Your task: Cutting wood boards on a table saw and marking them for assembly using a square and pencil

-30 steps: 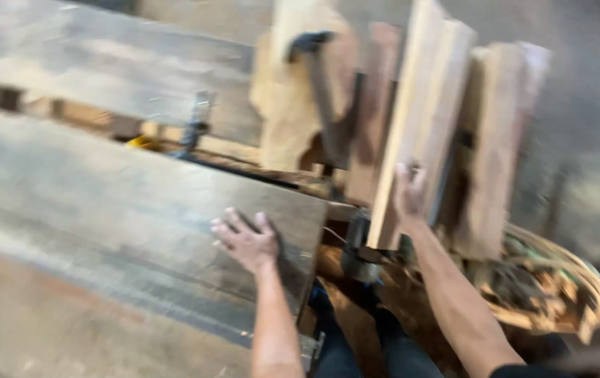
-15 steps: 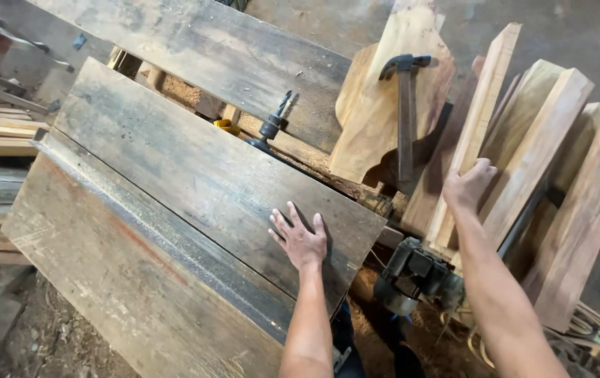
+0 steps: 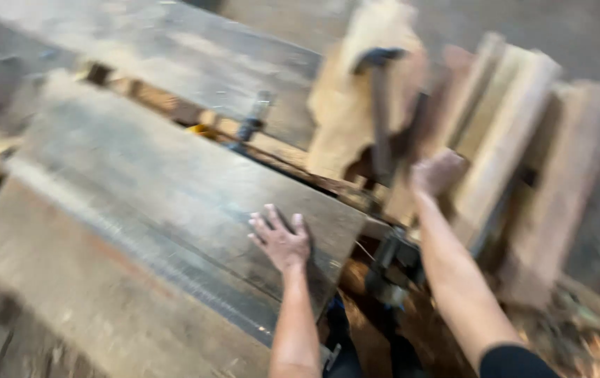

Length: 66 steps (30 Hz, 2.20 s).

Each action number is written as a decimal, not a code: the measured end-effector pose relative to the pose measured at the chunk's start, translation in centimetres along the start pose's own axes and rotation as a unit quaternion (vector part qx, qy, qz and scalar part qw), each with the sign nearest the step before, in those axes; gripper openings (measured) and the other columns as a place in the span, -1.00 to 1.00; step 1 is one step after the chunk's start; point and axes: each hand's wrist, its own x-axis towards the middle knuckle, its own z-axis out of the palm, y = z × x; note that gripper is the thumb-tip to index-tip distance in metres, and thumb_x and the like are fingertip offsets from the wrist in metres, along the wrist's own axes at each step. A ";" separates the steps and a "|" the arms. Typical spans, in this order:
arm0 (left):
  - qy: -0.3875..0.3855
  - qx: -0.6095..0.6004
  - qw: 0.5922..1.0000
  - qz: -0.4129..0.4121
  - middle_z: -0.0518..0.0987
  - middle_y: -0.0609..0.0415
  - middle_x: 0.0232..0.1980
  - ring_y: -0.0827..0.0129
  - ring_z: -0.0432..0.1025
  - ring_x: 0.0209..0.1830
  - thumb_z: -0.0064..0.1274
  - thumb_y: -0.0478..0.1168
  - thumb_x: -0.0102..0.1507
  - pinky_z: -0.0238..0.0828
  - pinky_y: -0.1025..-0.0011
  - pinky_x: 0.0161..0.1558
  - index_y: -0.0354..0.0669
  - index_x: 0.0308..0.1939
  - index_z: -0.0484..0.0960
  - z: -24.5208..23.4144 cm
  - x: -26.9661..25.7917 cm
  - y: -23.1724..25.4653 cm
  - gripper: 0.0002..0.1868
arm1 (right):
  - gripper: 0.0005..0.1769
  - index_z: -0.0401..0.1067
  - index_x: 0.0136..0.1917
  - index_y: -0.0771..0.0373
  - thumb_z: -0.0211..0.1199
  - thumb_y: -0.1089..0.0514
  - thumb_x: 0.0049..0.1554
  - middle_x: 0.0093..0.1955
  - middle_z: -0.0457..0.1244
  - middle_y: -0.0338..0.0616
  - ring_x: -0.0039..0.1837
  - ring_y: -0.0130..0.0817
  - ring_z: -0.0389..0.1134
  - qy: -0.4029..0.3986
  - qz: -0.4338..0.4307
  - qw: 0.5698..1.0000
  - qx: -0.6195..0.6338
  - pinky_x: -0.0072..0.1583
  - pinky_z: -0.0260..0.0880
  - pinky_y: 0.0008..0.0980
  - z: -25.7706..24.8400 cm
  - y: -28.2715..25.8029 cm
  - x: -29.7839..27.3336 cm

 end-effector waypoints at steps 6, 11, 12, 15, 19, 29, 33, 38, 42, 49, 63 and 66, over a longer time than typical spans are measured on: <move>0.017 -0.005 0.999 0.027 0.11 -0.42 0.54 -0.19 -0.02 0.61 -0.10 0.28 0.28 -0.19 -0.15 0.52 -0.10 0.56 0.17 0.7 -0.4 -0.6 -0.12 | -0.30 0.28 0.23 0.36 0.53 0.15 -0.09 0.16 0.20 0.19 0.19 0.18 0.30 -0.022 -0.012 0.999 0.047 0.16 0.30 0.06 1.1 1.1 -0.4; 0.042 -0.019 0.999 0.013 0.06 -0.31 0.58 -0.10 -0.06 0.63 -0.06 0.27 0.27 -0.23 -0.13 0.55 0.00 0.56 0.17 1.6 0.0 -0.7 -0.14 | -0.10 0.20 0.40 0.34 0.56 0.05 -0.07 0.17 0.13 0.04 0.25 0.05 0.23 -0.074 -0.031 0.995 0.059 0.18 0.32 -0.04 -0.7 0.7 -0.5; 0.040 -0.018 0.999 0.014 0.06 -0.31 0.58 -0.10 -0.06 0.63 -0.06 0.27 0.27 -0.23 -0.13 0.55 0.00 0.56 0.17 1.3 -0.3 -0.8 -0.14 | -0.10 0.20 0.40 0.34 0.56 0.05 -0.07 0.17 0.13 0.04 0.25 0.05 0.23 -0.076 -0.029 0.995 0.057 0.18 0.32 -0.04 -0.1 0.9 -0.8; 0.032 -0.028 0.999 0.008 0.05 -0.30 0.58 -0.10 -0.08 0.64 -0.06 0.27 0.29 -0.25 -0.12 0.55 0.00 0.57 0.17 0.9 -0.2 -0.3 -0.15 | -0.05 0.19 0.41 0.32 0.59 -0.02 -0.09 0.16 0.13 0.01 0.24 0.00 0.22 -0.081 -0.028 0.996 0.025 0.17 0.32 -0.07 1.1 0.9 -0.4; 0.025 -0.026 0.999 0.004 0.04 -0.30 0.58 -0.10 -0.08 0.64 -0.09 0.29 0.30 -0.27 -0.12 0.55 0.02 0.58 0.16 0.7 -0.1 -0.1 -0.15 | -0.17 0.23 0.34 0.30 0.53 -0.01 -0.08 0.13 0.13 -0.01 0.20 0.01 0.22 -0.044 -0.005 0.999 0.020 0.15 0.30 -0.07 3.2 1.0 0.4; 0.032 -0.047 0.998 0.012 0.07 -0.35 0.56 -0.12 -0.06 0.63 -0.08 0.26 0.31 -0.28 -0.16 0.54 -0.08 0.56 0.18 -0.3 -0.5 0.2 -0.16 | -0.51 0.38 0.24 0.48 0.30 0.18 0.09 0.15 0.22 0.42 0.30 0.38 0.26 -0.059 0.034 0.896 0.438 0.33 0.25 0.08 -11.1 5.3 -5.8; -0.025 -0.082 0.996 0.004 -0.05 -0.45 0.59 -0.19 -0.16 0.65 -0.15 0.31 0.32 -0.45 -0.20 0.55 -0.07 0.60 0.06 -0.7 -0.2 -0.3 -0.10 | -0.52 0.39 0.29 0.41 0.33 0.19 0.14 0.12 0.23 0.25 0.23 0.09 0.34 -0.115 -0.024 0.878 0.465 0.28 0.32 -0.08 -23.3 10.1 -12.6; -0.112 -0.140 0.984 0.016 -0.03 -0.49 0.57 -0.32 -0.20 0.64 0.10 0.23 0.27 -0.39 -0.31 0.51 -0.04 0.63 -0.02 0.4 1.3 -3.1 0.00 | -0.46 0.37 0.31 0.48 0.36 0.26 0.09 0.08 0.21 0.16 0.17 -0.19 0.33 -0.192 -0.061 0.862 0.465 0.28 0.32 -0.22 -31.2 15.7 -21.0; -0.052 -0.112 0.992 0.024 0.70 -0.14 -0.18 -0.15 0.59 -0.05 -0.01 0.35 0.23 0.41 -0.03 0.03 0.26 0.08 0.66 4.5 -6.0 -2.4 -0.50 | -0.46 0.36 0.31 0.51 0.34 0.28 0.08 0.09 0.17 0.07 0.16 -0.34 0.28 -0.223 -0.069 0.834 0.499 0.29 0.28 -0.34 -31.7 17.1 -27.1; -0.238 -0.574 0.783 -0.040 0.57 -0.34 0.10 -0.12 0.50 0.16 0.44 0.15 -0.06 0.47 0.04 0.13 -0.07 0.42 0.30 -11.7 -25.6 -0.7 0.06 | -0.53 0.31 0.26 0.37 0.30 0.18 0.12 0.04 0.11 0.07 0.12 -0.13 0.27 -0.236 -0.206 0.831 0.460 0.23 0.26 -0.20 -32.4 12.2 -36.2; -0.104 -0.389 0.913 0.062 0.41 -0.30 0.11 -0.36 0.38 0.17 0.41 -0.05 -0.28 0.43 -0.17 0.14 -0.25 0.26 0.39 -16.1 -27.9 -23.0 0.04 | -0.40 0.28 0.35 0.38 0.42 0.29 0.10 0.02 0.06 -0.01 -0.07 -0.25 0.26 -0.296 -0.289 0.754 0.510 -0.13 0.41 -0.38 -37.5 7.0 -38.4; -0.139 -0.356 0.920 0.088 0.46 -0.21 -0.03 -0.22 0.46 0.08 0.45 -0.05 -0.40 0.49 -0.01 0.08 -0.24 0.20 0.48 -16.9 -29.2 -25.6 0.06 | -0.24 0.18 0.44 0.46 0.48 0.38 0.08 0.22 0.00 0.20 0.08 0.07 0.26 -0.205 -0.397 0.745 0.495 -0.02 0.53 -0.23 -37.7 5.3 -36.3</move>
